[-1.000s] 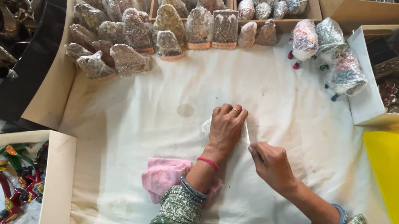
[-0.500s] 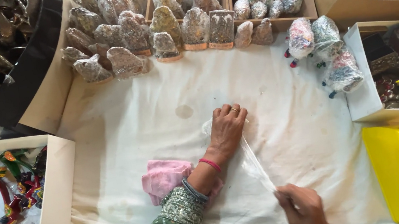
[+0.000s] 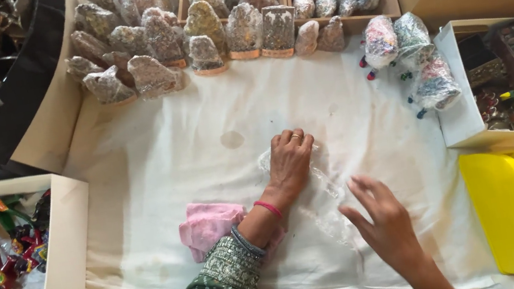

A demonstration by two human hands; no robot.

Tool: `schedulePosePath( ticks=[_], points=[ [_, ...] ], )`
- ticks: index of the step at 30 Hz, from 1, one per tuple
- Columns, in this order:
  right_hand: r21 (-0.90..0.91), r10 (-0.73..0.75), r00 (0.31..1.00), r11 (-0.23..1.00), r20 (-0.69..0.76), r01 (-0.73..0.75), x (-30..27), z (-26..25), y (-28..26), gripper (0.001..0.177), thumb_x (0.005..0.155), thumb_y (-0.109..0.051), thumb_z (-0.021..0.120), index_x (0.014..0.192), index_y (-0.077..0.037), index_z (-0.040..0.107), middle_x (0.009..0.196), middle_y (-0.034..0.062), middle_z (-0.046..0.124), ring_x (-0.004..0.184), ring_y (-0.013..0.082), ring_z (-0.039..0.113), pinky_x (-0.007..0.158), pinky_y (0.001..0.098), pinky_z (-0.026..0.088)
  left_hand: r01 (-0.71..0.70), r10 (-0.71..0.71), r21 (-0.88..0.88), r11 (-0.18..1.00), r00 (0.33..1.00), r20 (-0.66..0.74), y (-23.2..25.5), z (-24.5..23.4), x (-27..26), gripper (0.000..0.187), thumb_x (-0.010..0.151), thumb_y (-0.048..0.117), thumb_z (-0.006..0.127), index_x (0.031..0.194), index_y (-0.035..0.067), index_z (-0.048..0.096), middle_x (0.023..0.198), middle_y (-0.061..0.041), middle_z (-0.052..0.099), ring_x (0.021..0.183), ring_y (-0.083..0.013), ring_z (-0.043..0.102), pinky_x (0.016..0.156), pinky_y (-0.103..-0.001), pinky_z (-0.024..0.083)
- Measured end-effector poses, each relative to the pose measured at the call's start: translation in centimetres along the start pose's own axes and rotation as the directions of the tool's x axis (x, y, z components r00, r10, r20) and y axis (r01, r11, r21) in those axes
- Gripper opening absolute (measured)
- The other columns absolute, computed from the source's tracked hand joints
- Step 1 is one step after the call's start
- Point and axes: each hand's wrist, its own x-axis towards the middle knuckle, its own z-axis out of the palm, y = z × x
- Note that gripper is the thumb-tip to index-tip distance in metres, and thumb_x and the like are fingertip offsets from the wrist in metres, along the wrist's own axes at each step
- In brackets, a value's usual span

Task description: Cleaning and wrapping decorative figurines at a fulfillment workstation.

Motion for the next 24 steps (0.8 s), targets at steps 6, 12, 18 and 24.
schedulePosePath(
  ticks=[6, 12, 18, 24],
  points=[
    [-0.211, -0.159, 0.987, 0.964, 0.035, 0.162, 4.8, 4.9, 0.5, 0.06, 0.074, -0.03, 0.079, 0.117, 0.009, 0.066, 0.106, 0.0208, 0.066, 0.093, 0.0365, 0.066, 0.071, 0.0435, 0.054, -0.021, 0.021, 0.019, 1.0, 1.0, -0.01, 0.0, -0.4, 0.4, 0.024, 0.079, 0.01, 0.066, 0.103, 0.009, 0.068, 0.111, -0.008, 0.067, 0.109, -0.0248, 0.06, 0.095, -0.042, 0.044],
    [-0.093, -0.142, 0.981, 0.984, 0.135, 0.155, 1.8, 4.8, 1.7, 0.012, 0.088, -0.009, 0.067, 0.081, -0.004, 0.058, 0.077, 0.011, 0.058, 0.071, 0.0307, 0.064, 0.064, 0.0439, 0.052, -0.054, 0.053, 0.051, 0.997, 0.998, 0.031, 0.5, -1.2, 0.4, 0.022, 0.082, 0.01, 0.064, 0.104, 0.009, 0.067, 0.108, -0.007, 0.066, 0.105, -0.0235, 0.059, 0.093, -0.039, 0.044],
    [0.044, -0.043, 0.987, 0.998, 0.153, 0.037, -3.5, 0.6, 1.5, 0.01, 0.085, -0.011, 0.07, 0.08, -0.004, 0.063, 0.077, 0.0123, 0.062, 0.071, 0.0352, 0.064, 0.062, 0.0446, 0.05, -0.049, 0.043, 0.114, 0.992, 0.997, 0.058, 0.8, -0.5, 0.3, 0.019, 0.084, 0.011, 0.064, 0.104, 0.01, 0.066, 0.106, -0.006, 0.065, 0.1, -0.0228, 0.059, 0.089, -0.039, 0.044],
    [0.086, 0.309, 0.935, 0.941, 0.175, -0.327, -6.4, -2.6, 1.9, 0.012, 0.09, -0.015, 0.071, 0.097, -0.005, 0.072, 0.089, 0.0082, 0.071, 0.064, 0.022, 0.07, 0.06, 0.0362, 0.057, -0.064, 0.06, 0.102, 0.993, 0.997, 0.046, 0.6, 0.1, 0.0, 0.022, 0.085, 0.011, 0.065, 0.107, 0.008, 0.066, 0.109, -0.007, 0.066, 0.105, -0.0241, 0.059, 0.093, -0.04, 0.044]
  ],
)
